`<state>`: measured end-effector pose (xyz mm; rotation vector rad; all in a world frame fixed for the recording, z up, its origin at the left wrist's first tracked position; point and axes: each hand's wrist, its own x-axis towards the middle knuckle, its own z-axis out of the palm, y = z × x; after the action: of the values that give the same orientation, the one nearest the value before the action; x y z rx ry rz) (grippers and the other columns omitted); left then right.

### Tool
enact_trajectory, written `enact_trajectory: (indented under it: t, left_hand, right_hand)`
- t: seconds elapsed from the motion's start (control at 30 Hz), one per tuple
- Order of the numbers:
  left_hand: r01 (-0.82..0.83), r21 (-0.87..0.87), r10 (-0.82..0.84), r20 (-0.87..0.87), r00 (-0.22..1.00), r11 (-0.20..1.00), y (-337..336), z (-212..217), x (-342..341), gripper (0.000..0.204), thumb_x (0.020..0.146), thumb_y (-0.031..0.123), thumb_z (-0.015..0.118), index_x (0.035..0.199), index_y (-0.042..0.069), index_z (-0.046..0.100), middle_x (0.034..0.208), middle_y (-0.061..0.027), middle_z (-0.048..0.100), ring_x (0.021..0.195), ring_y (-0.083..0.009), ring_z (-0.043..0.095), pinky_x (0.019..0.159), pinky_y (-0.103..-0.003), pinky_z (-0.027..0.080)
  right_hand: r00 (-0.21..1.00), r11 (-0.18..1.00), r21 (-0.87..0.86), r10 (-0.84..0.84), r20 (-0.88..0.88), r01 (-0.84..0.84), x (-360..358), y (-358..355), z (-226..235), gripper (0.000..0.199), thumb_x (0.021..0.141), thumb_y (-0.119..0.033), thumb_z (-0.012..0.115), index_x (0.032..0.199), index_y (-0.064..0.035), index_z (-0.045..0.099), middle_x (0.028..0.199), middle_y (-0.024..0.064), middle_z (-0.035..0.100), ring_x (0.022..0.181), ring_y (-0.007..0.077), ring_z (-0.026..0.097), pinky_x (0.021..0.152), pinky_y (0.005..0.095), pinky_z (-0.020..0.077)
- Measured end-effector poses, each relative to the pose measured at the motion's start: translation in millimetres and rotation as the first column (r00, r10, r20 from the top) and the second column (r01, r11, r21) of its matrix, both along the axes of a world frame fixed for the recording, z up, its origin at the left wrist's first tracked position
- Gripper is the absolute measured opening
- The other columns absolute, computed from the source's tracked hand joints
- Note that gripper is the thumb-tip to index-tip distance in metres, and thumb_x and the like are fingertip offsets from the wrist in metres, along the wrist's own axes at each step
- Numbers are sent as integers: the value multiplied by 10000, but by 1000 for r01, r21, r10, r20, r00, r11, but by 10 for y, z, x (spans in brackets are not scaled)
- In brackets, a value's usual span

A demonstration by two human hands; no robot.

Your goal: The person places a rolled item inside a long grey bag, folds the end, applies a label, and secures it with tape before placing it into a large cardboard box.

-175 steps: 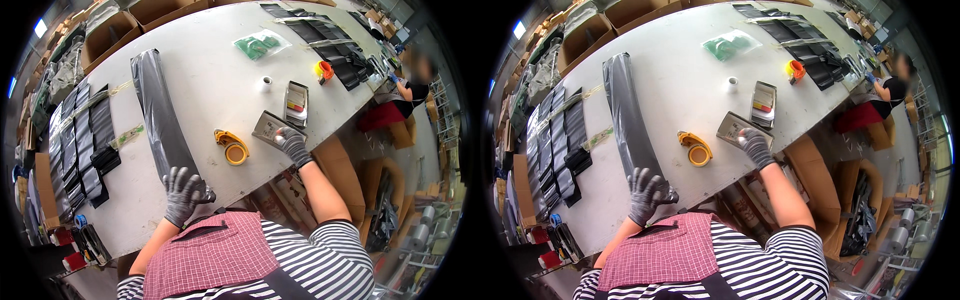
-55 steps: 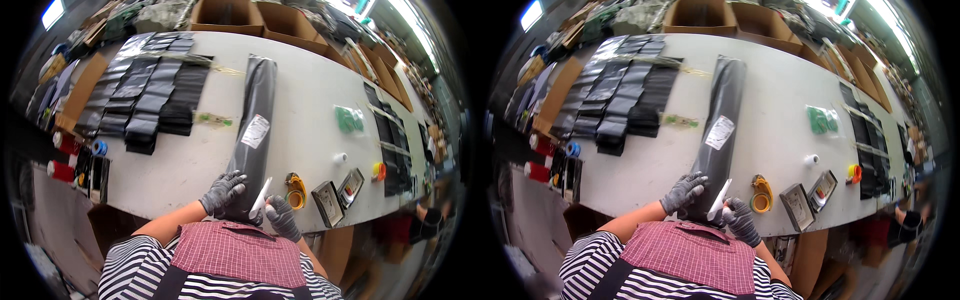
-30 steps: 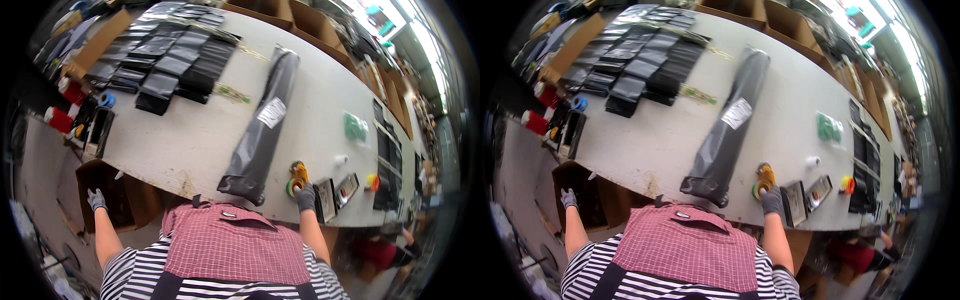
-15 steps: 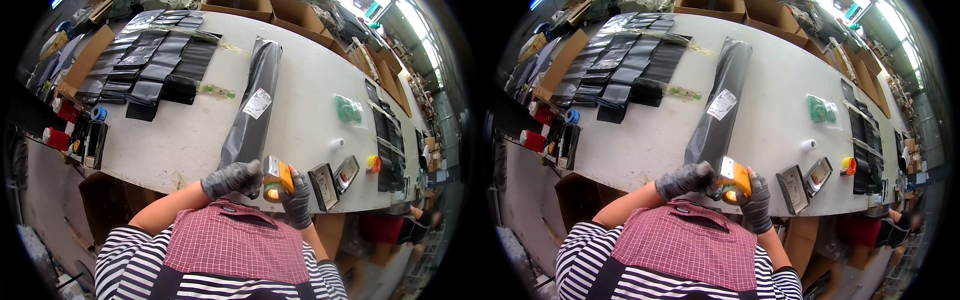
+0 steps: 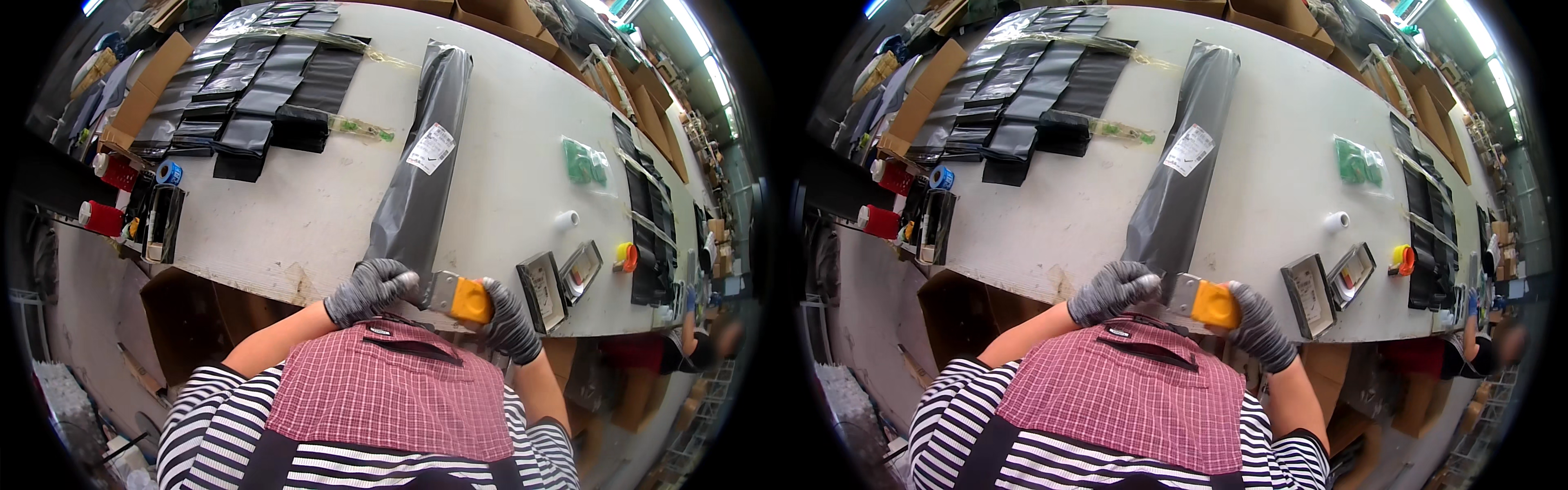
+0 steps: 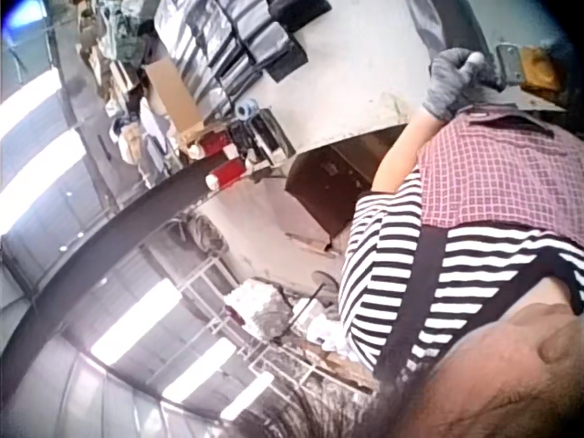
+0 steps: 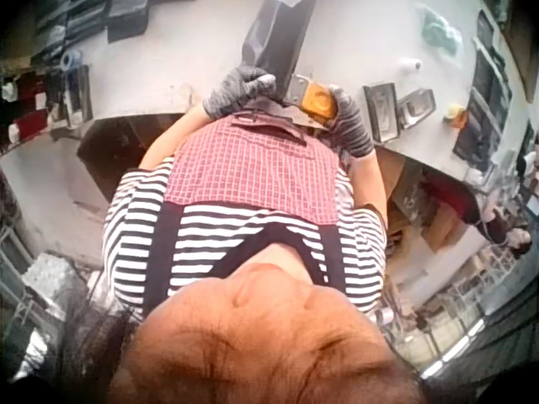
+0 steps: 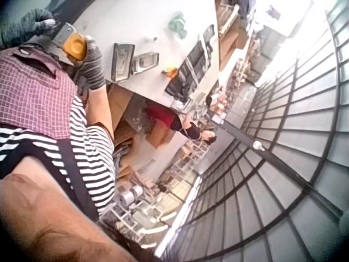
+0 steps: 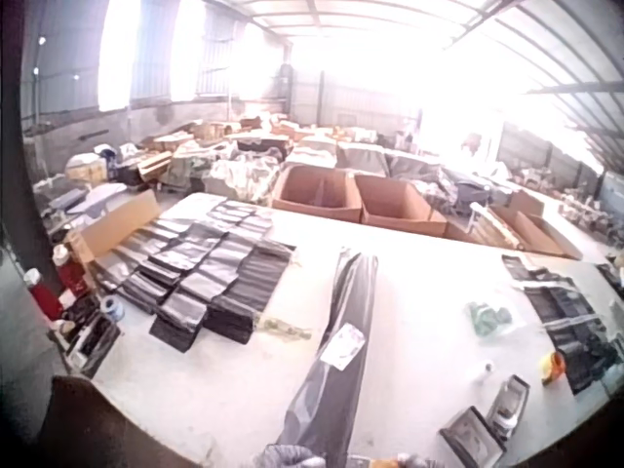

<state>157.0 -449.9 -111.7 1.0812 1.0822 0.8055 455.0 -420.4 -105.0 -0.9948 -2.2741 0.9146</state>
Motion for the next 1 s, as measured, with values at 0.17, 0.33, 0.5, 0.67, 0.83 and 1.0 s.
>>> enact_trajectory:
  t: [0.17, 0.33, 0.5, 0.67, 0.83, 1.0]
  left_hand:
    - [-214, -202, 156, -271, 950, 956, 123, -593, -347, 356, 951, 309, 630, 876, -37, 663, 756, -87, 671, 681, -169, 630, 656, -321, 527]
    - [-42, -30, -12, -932, 363, 999, 176, -1000, -592, 355, 909, 334, 640, 990, -11, 641, 836, -201, 684, 821, -379, 665, 763, -417, 541]
    - [541, 633, 221, -738, 637, 554, 130, -795, -14, 664, 828, 423, 690, 1373, 102, 489, 1419, -182, 460, 1367, -377, 368, 1127, -470, 301]
    - [422, 530, 83, -689, 720, 736, 7, -1274, -271, 752, 843, 414, 689, 1469, 136, 379, 1554, -179, 261, 1461, -407, 178, 1181, -510, 208]
    - [58, 488, 190, -442, 876, 871, -437, -1529, -956, 721, 895, 344, 661, 1465, 19, 361, 1540, -184, 318, 1433, -338, 293, 1183, -438, 240]
    - [-349, -17, 349, 30, 937, 937, -329, -1105, -608, 971, 762, 115, 818, 1475, 44, 163, 1361, -145, 461, 1280, -248, 490, 1078, -366, 420]
  right_hand:
    - [951, 989, 135, -100, 293, 63, 510, 247, -385, 730, 657, -308, 884, 1227, -17, 534, 1056, 199, 631, 935, 360, 640, 850, 414, 534]
    - [846, 994, 81, -101, 523, 68, 445, 281, -788, 723, 667, -329, 872, 1229, -13, 544, 1066, 206, 636, 971, 365, 633, 879, 413, 522]
    - [863, 998, 4, -55, 501, 62, 321, 302, -1057, 768, 651, -391, 854, 1244, -6, 552, 1095, 218, 649, 1007, 380, 628, 910, 438, 507]
    - [863, 999, -27, -1, 506, 18, -137, 414, -987, 732, 690, -424, 825, 1229, -7, 559, 1060, 201, 656, 984, 362, 640, 895, 427, 511]
    - [936, 997, -27, 74, 344, -69, -1220, 490, -530, 632, 738, -403, 794, 1173, 0, 575, 954, 201, 670, 889, 351, 664, 810, 415, 531]
    - [929, 995, -68, 93, 359, -73, -1928, 505, -301, 642, 721, -345, 804, 1203, -4, 554, 985, 220, 671, 928, 385, 654, 825, 426, 528]
